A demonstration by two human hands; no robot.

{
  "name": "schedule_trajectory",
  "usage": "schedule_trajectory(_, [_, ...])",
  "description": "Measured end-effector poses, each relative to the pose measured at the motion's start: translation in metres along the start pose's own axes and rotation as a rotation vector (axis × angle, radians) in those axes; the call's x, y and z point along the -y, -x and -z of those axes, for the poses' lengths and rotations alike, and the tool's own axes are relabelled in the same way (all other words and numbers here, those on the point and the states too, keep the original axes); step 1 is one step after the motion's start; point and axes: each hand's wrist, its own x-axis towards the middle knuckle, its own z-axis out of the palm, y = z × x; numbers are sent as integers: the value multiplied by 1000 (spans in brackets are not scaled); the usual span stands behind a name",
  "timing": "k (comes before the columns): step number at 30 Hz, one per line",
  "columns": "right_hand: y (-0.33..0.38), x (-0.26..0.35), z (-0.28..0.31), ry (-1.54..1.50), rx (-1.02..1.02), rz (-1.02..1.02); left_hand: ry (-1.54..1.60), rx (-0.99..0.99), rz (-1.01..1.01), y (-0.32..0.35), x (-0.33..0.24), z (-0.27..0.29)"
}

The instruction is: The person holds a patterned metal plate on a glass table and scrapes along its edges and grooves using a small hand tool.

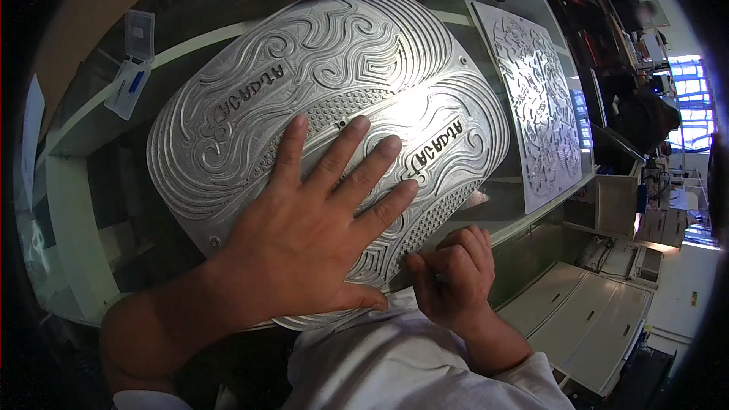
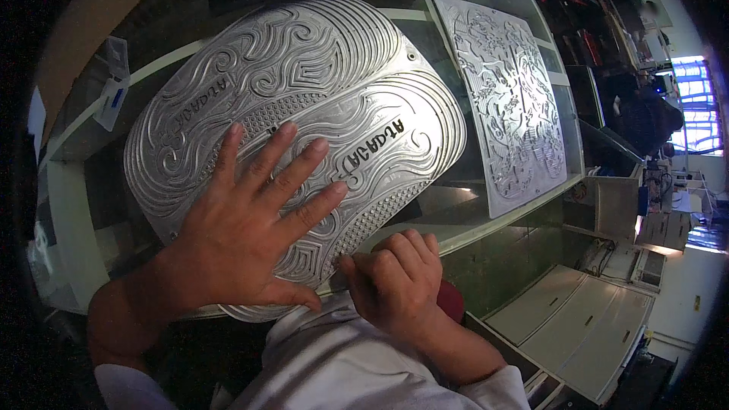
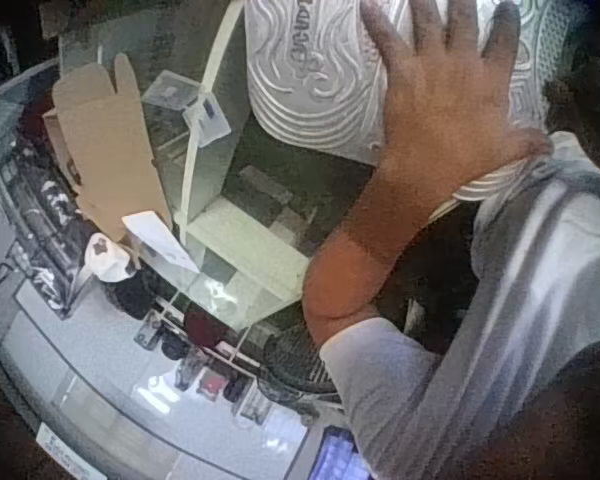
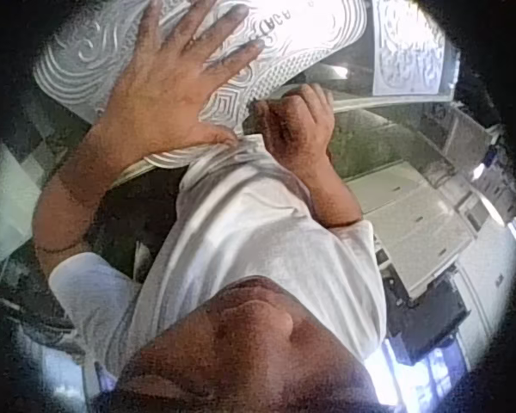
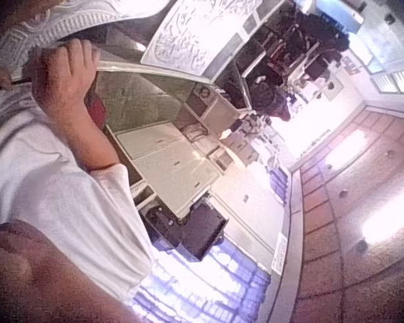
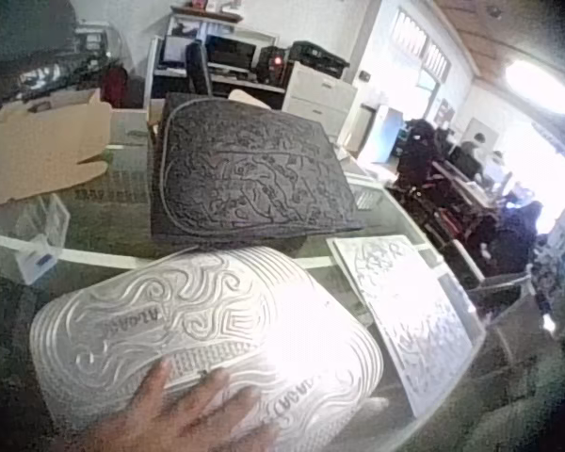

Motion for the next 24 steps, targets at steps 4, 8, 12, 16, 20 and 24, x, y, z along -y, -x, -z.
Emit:
schedule_trajectory(4, [1, -3, -1, -3, -7, 29, -3, -4, 0, 1, 0, -1])
schedule_trajectory(8, [2, -4, 0, -7, -7, 41, -1, -2, -1, 1, 0, -1])
schedule_trajectory(12, [1, -2, 1, -9, 7, 22, 9, -7, -4, 1, 1, 0])
schedule_trajectory(16, [-1, 1, 1, -3, 15, -9, 19, -12, -6, 1, 0, 0])
schedule_trajectory(20, [0, 2, 0, 2, -7, -37, 8, -18, -11, 0, -1, 2])
schedule_trajectory(24, [-3, -4, 2, -90, -47, -26, -7, -36, -6, -1, 1, 1])
